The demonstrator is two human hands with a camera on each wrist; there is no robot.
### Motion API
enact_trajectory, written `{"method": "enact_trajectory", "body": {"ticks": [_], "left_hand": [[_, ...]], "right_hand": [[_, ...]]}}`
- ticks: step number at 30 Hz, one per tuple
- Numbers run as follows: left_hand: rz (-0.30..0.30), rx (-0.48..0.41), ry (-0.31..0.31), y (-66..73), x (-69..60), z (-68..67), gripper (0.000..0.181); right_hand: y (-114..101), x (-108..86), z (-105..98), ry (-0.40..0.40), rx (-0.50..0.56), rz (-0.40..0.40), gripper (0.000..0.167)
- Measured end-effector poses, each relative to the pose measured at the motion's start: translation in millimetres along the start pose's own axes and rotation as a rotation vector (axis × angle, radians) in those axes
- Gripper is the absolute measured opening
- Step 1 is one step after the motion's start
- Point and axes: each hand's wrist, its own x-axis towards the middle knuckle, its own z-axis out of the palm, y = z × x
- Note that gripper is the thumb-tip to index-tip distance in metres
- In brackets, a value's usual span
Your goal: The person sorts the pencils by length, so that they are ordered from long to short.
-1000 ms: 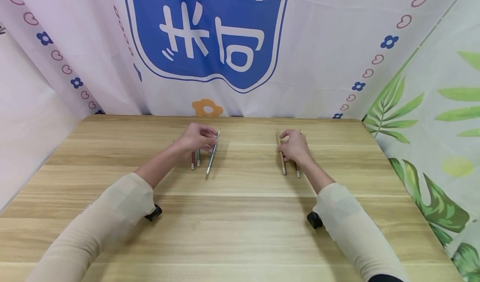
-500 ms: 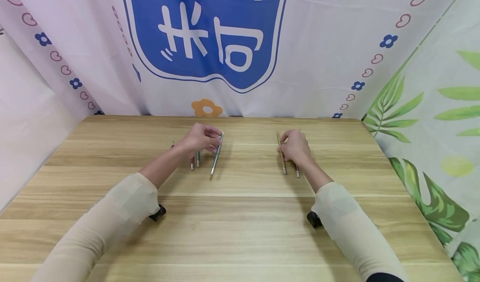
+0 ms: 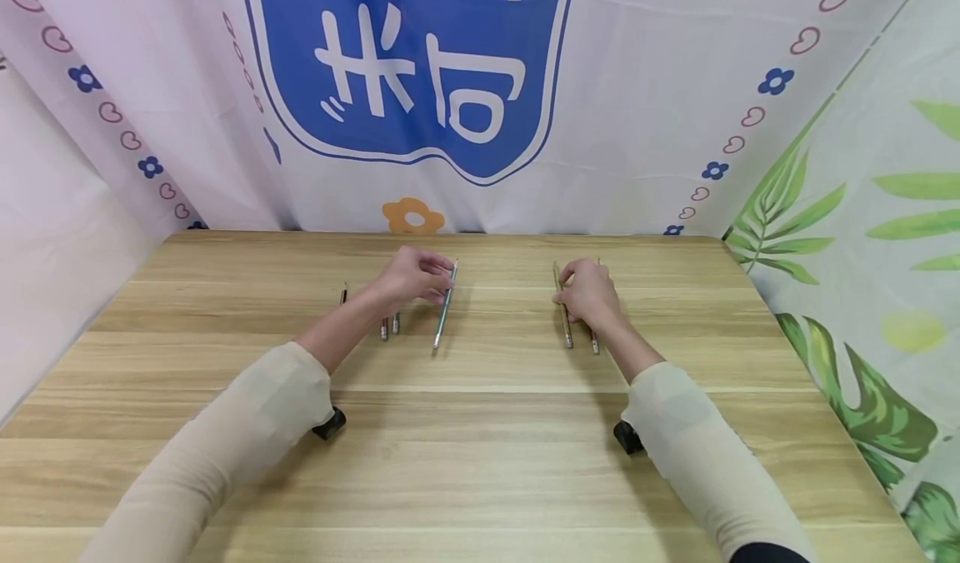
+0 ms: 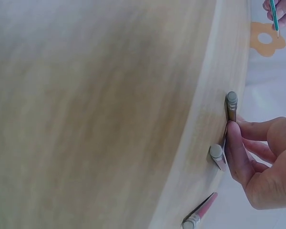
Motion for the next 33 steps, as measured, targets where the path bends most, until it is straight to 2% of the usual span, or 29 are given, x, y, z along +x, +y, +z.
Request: {"method": "enact_trajectory", "body": {"ticks": [7, 18, 25, 33], "left_hand": [[-0.012, -0.051, -0.004, 0.7, 7.0, 12.6, 0.032], [-0.024, -0.071, -0.010, 2.1, 13.6, 32.4, 0.031], [-0.030, -0.070, -0.017, 3.0, 15.6, 37.5, 0.030], [-0.030, -0.072, -0.024, 3.0, 17.6, 41.2, 0.029]], "right_hand": [[-1.9, -1.3, 0.0, 0.004, -0.027, 0.003, 0.029], [-1.9, -0.2, -1.6, -0.026, -0.005, 0.007, 0.032], [-2.8, 0.1, -2.9, -0.050, -0.012, 0.005, 0.034], [-3.5, -0.2, -3.0, -0.043, -0.008, -0.012, 0.032]]}}
